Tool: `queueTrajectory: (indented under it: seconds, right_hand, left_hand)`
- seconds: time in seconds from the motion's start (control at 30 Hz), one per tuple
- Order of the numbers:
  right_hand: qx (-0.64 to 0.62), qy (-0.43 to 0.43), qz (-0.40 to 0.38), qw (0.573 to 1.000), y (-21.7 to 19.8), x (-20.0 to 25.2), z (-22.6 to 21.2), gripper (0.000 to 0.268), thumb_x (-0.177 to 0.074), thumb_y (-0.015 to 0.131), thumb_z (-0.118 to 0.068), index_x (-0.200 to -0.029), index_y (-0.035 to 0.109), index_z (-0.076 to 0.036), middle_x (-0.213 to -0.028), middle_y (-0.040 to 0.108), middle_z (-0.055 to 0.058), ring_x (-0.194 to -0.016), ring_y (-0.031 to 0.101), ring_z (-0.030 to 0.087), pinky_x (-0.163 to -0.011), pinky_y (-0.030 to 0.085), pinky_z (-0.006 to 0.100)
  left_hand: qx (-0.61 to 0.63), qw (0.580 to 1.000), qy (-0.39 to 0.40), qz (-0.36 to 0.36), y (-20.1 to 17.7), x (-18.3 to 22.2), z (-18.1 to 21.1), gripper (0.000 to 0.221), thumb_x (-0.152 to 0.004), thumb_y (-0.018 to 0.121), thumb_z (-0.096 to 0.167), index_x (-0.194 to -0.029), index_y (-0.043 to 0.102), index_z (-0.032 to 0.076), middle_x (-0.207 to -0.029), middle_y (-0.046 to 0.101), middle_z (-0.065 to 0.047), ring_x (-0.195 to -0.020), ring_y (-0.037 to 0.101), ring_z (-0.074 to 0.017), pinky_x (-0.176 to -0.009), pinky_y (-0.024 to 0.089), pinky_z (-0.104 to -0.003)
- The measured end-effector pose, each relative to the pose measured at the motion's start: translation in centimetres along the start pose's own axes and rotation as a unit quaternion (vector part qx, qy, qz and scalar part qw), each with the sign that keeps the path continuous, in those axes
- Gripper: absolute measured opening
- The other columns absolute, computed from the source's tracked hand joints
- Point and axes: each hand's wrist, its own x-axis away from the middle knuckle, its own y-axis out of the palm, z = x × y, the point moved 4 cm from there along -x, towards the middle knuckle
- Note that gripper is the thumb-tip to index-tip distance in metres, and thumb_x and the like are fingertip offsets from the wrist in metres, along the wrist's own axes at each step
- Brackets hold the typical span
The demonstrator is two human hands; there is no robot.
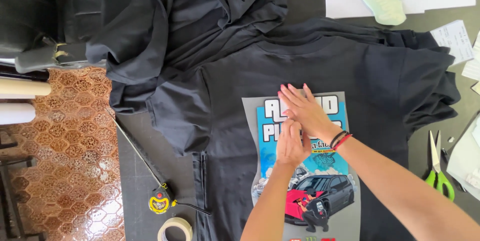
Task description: Aligning a heat transfer graphic on a black t-shirt using a tape measure and marking positions with tape in a print shop.
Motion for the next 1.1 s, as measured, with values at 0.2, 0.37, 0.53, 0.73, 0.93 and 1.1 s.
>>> queueTrajectory:
  seconds: [0.2, 0.37, 0.53, 0.73, 0.93, 1.1]
  right_hand:
    - [0.063, -0.002, 0.018, 0.998, 0.0, 1.4, 1.9, 0.054, -0.106, 0.047, -0.032, -0.155, 0.049, -0.008, -0.166, 0.046, 0.009, -0.155, 0.04, 0.023, -0.129, 0.012, 0.059]
    - [0.098, 0.034, 0.071, 0.992, -0.6, 3.1, 2.6, 0.051, -0.106, 0.053, -0.027, -0.156, 0.053, -0.016, -0.163, 0.052, 0.002, -0.153, 0.043, 0.021, -0.126, 0.015, 0.065]
    - [0.137, 0.103, 0.037, 0.985, -0.8, 5.5, 1.4, 0.052, -0.109, 0.055, -0.028, -0.159, 0.049, -0.022, -0.168, 0.044, 0.001, -0.156, 0.037, 0.024, -0.122, 0.016, 0.073]
    - [0.106, 0.084, 0.08, 0.988, -6.8, 19.7, -8.7, 0.048, -0.104, 0.054, -0.025, -0.149, 0.054, -0.008, -0.153, 0.052, 0.022, -0.142, 0.051, 0.039, -0.119, 0.031, 0.065]
    - [0.168, 0.268, -0.098, 0.944, -5.4, 44.8, -16.6, 0.063, -0.086, 0.057, -0.035, -0.148, 0.049, -0.026, -0.164, 0.047, 0.0, -0.158, 0.034, 0.012, -0.112, 0.027, 0.05]
    - [-0.221, 0.622, 0.04, 0.75, -2.2, 55.3, -18.2, 0.034, -0.11, 0.065, -0.049, -0.13, 0.07, -0.022, -0.121, 0.072, 0.005, -0.119, 0.066, 0.032, -0.102, 0.05, 0.046]
  left_hand:
    - [0.049, 0.999, 0.005, 0.004, -1.7, -1.3, 0.4, 0.04, -0.076, 0.059, 0.014, -0.114, 0.051, 0.004, -0.108, 0.048, -0.015, -0.106, 0.059, -0.0367, -0.097, 0.054, -0.042]
    - [0.052, 0.999, 0.004, -0.002, -2.4, -2.2, 1.3, 0.042, -0.075, 0.057, 0.012, -0.116, 0.051, 0.002, -0.106, 0.047, -0.016, -0.105, 0.058, -0.039, -0.102, 0.052, -0.045]
    - [0.078, 0.997, 0.005, 0.002, -1.6, -1.6, 0.5, 0.05, -0.067, 0.06, 0.009, -0.117, 0.052, 0.003, -0.105, 0.049, -0.016, -0.104, 0.057, -0.0393, -0.097, 0.051, -0.047]
    - [0.258, 0.952, -0.166, 0.011, -10.6, -1.1, 1.7, 0.043, -0.078, 0.059, -0.002, -0.121, 0.059, 0.005, -0.111, 0.054, -0.015, -0.107, 0.059, -0.0325, -0.1, 0.048, -0.044]
    - [0.174, 0.934, -0.312, -0.033, -24.0, 14.4, 3.7, 0.024, -0.099, 0.057, 0.027, -0.112, 0.067, 0.01, -0.105, 0.065, -0.006, -0.101, 0.065, -0.0217, -0.091, 0.049, -0.037]
    - [0.135, 0.883, -0.448, -0.023, -26.4, 33.0, 1.7, 0.02, -0.09, 0.072, 0.022, -0.109, 0.069, 0.014, -0.109, 0.068, -0.008, -0.104, 0.065, -0.0223, -0.096, 0.053, -0.035]
